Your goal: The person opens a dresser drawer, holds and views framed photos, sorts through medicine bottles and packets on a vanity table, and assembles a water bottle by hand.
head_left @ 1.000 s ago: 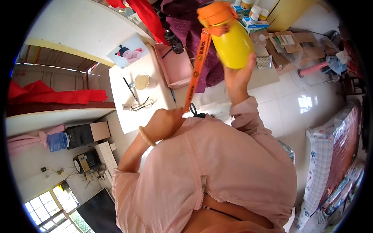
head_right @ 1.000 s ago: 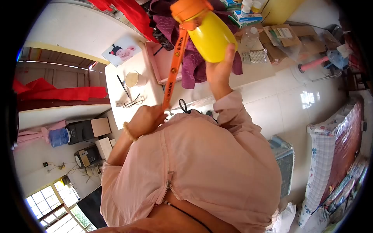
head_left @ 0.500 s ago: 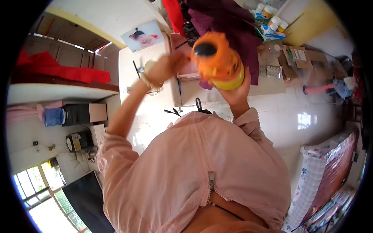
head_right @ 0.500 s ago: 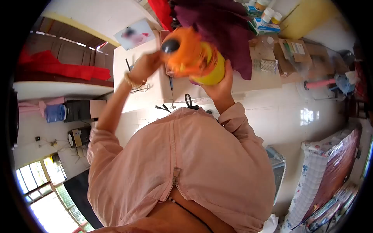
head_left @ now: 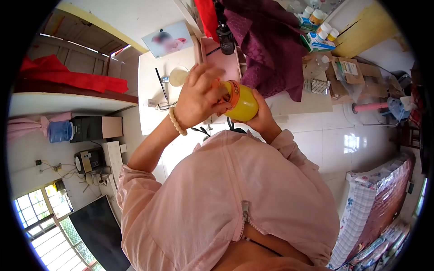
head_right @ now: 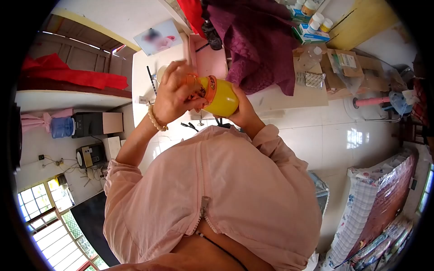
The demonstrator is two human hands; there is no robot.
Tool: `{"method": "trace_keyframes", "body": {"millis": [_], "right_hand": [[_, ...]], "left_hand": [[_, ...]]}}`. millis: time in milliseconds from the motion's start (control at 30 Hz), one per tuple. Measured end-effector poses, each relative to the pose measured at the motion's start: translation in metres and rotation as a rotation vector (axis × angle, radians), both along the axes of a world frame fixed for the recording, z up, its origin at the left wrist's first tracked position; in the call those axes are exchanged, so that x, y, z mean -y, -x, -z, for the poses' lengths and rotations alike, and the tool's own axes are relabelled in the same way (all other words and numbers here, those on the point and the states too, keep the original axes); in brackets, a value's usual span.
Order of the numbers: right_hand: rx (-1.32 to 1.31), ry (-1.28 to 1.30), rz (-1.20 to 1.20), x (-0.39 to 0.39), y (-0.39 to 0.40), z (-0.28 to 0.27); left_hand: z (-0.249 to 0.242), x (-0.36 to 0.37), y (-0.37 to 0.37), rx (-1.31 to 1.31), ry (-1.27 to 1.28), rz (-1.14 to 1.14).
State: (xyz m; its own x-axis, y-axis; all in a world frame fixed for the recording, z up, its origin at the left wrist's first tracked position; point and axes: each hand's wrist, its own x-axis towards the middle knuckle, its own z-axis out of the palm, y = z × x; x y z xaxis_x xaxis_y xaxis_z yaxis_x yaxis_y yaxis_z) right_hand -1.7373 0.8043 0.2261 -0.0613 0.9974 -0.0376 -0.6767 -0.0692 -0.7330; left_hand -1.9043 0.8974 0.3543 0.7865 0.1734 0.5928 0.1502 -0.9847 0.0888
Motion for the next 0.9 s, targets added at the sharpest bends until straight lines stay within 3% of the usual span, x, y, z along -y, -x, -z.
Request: {"method": "trace_keyframes", "body": {"millis": [33, 67, 100, 133, 200, 267, 300, 367, 433, 500, 567, 633, 800, 900], "right_hand": [[-0.445, 0.186, -0.141, -0.003, -0.002, 0.000], [-0.530, 0.186, -0.154, -0.004, -0.002, 0.003], [-0.529, 0.186, -0.154, -0.007, -0.001, 0.011], [-0.226, 0.074, -0.046, -0.010, 0.001, 0.020], [0.071, -0.035, 0.068, -0.015, 0.005, 0.031], [0.651, -0.313, 0.288, -0.018, 0.007, 0.037], [0.654, -0.310, 0.291, -0.022, 0.007, 0.032], [-0.366, 0.085, 0.063, -0.035, 0.005, 0.013], [-0.347, 0.153, 0.050, -0.044, -0.001, 0.015], [-0.111, 0.301, 0.244, -0.043, -0.007, 0.022], [-0.074, 0.262, 0.297, -0.029, -0.019, 0.019], [0.070, 0.191, 0.267, -0.015, -0.035, 0.022], [0.019, 0.176, 0.340, 0.016, -0.052, 0.028], [0.011, 0.204, 0.381, 0.029, -0.057, 0.039]], "left_hand": [[-0.001, 0.002, -0.002, 0.047, 0.092, -0.157], [0.000, 0.003, -0.001, 0.011, 0.366, -0.234], [0.002, 0.001, 0.000, 0.012, 0.366, -0.234], [0.005, -0.002, 0.001, 0.032, 0.588, -0.289], [0.013, -0.013, 0.005, 0.007, 0.958, -0.324], [0.018, -0.026, 0.006, -0.056, 0.839, -0.268], [0.013, -0.029, 0.002, -0.109, 0.719, -0.216], [0.005, -0.039, -0.003, -0.115, 0.657, -0.234], [-0.012, -0.045, -0.009, -0.122, 0.536, -0.230], [-0.022, -0.057, -0.018, -0.125, 0.304, -0.260], [-0.020, -0.071, -0.027, -0.225, 0.253, -0.381], [-0.003, -0.093, -0.035, -0.278, 0.214, -0.361], [0.044, -0.133, -0.056, -0.574, 0.065, -0.385], [0.057, -0.146, -0.065, -0.599, 0.093, -0.375]]}}
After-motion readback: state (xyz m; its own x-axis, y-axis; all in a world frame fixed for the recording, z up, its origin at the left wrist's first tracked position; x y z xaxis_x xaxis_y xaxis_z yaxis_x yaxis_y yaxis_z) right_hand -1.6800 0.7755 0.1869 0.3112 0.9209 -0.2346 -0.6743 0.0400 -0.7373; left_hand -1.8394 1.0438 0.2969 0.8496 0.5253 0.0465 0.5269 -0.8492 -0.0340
